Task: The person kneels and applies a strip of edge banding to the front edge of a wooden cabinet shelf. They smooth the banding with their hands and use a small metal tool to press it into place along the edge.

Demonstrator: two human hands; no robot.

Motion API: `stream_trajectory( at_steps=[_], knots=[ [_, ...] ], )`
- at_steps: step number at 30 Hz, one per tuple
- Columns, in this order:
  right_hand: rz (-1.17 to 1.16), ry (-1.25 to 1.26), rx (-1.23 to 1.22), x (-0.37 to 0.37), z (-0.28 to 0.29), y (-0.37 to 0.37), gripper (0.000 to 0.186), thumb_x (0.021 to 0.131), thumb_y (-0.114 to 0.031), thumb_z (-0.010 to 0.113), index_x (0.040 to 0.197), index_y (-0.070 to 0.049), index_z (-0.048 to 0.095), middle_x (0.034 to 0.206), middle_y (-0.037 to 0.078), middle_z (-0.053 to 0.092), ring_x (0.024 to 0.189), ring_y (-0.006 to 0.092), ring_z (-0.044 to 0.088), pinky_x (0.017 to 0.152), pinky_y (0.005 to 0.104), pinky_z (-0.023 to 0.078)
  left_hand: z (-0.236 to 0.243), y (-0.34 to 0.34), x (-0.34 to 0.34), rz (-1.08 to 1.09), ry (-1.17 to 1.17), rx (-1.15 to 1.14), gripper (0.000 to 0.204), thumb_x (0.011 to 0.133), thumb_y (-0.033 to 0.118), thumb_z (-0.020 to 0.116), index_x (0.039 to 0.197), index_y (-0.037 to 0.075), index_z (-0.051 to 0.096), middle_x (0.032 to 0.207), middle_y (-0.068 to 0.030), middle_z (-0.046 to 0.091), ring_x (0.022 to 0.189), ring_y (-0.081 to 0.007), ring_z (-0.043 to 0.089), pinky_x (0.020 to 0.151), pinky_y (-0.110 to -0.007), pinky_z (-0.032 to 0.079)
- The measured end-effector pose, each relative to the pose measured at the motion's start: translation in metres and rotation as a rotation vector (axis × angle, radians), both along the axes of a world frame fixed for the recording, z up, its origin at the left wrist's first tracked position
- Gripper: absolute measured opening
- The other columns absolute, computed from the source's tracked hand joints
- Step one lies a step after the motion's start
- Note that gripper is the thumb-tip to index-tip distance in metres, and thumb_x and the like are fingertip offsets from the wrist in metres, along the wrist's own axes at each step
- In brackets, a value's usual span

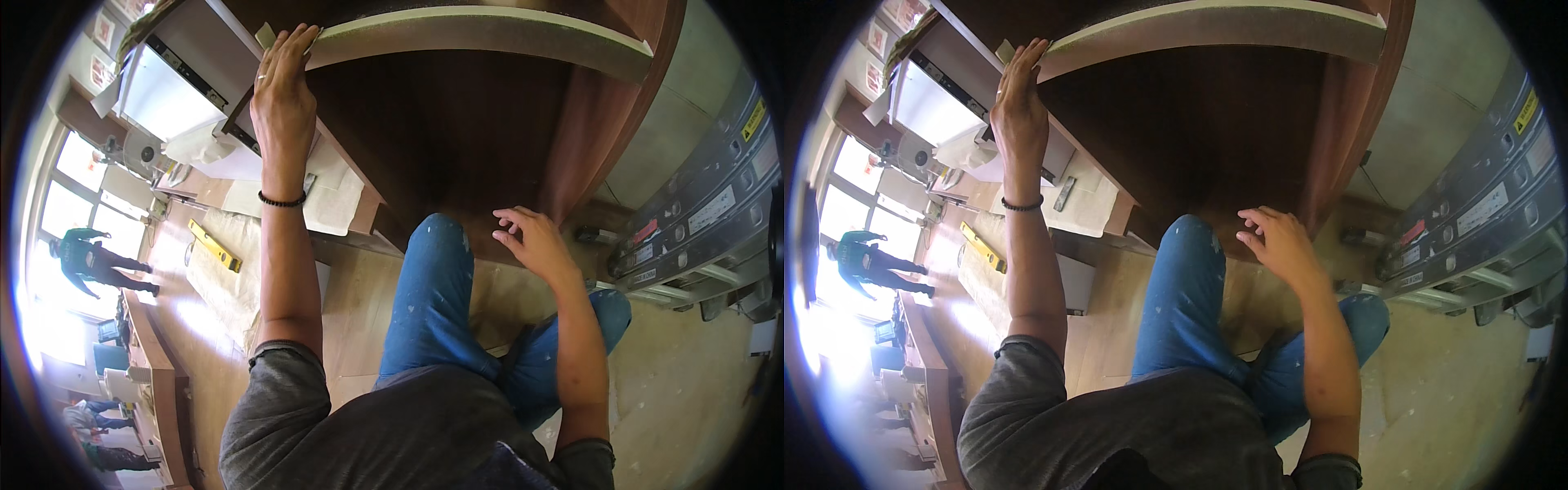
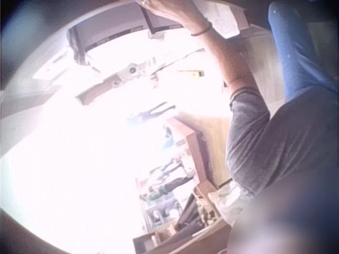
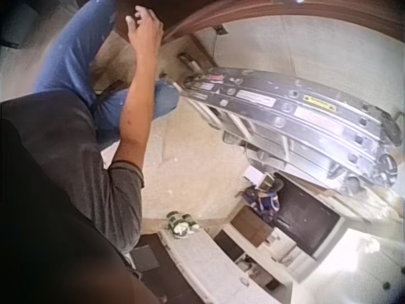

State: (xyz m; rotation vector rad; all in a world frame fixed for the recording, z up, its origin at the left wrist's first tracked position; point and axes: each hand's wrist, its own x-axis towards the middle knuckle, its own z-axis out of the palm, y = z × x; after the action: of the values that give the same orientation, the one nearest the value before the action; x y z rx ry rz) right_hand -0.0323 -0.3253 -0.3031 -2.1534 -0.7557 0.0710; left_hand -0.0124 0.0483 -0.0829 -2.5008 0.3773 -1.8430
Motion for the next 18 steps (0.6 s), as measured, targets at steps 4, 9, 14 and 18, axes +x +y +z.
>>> stream_trajectory(
  at_steps=[4,9,14,18],
  knots=[
    [0.019,0.022,0.007,0.004,-0.004,0.002,0.037,0.098,-0.024,0.08,0.13,-0.005,0.074,0.111,0.012,0.078,0.092,0.0283,0.076,0.086,0.0423,0.06,-0.009,-0.101,0.007,-0.108,0.069,-0.069,0.057,0.092,-0.009,0.055,0.14,0.016,0.071,0.119,-0.0098,0.08,0.113,-0.0332,0.076,0.095,-0.044,0.062],
    [-0.065,-0.081,-0.1,0.014,-0.015,0.014,0.035,0.097,-0.024,0.081,0.128,-0.008,0.076,0.109,0.01,0.079,0.094,0.0276,0.077,0.086,0.0428,0.061,0.0,-0.243,0.021,-0.307,0.042,0.127,0.054,0.099,0.011,0.057,0.15,-0.007,0.059,0.149,-0.0248,0.066,0.146,-0.0409,0.058,0.129,-0.051,0.041],
    [-0.017,0.025,-0.075,0.013,-0.02,0.003,0.037,0.098,-0.026,0.08,0.131,-0.009,0.075,0.112,0.01,0.079,0.094,0.0294,0.077,0.088,0.0439,0.06,-0.011,-0.136,0.017,-0.1,-0.069,0.033,0.056,0.088,-0.008,0.059,0.138,0.015,0.071,0.126,-0.011,0.078,0.117,-0.0364,0.074,0.099,-0.049,0.061],
    [0.029,0.023,-0.074,0.004,-0.013,0.001,0.04,0.098,-0.028,0.08,0.133,-0.01,0.074,0.116,0.01,0.079,0.095,0.0314,0.076,0.091,0.0451,0.059,-0.006,-0.063,0.009,-0.001,-0.08,0.026,0.059,0.093,-0.014,0.052,0.139,0.018,0.071,0.14,-0.007,0.076,0.137,-0.03,0.069,0.111,-0.044,0.059]
  ],
)
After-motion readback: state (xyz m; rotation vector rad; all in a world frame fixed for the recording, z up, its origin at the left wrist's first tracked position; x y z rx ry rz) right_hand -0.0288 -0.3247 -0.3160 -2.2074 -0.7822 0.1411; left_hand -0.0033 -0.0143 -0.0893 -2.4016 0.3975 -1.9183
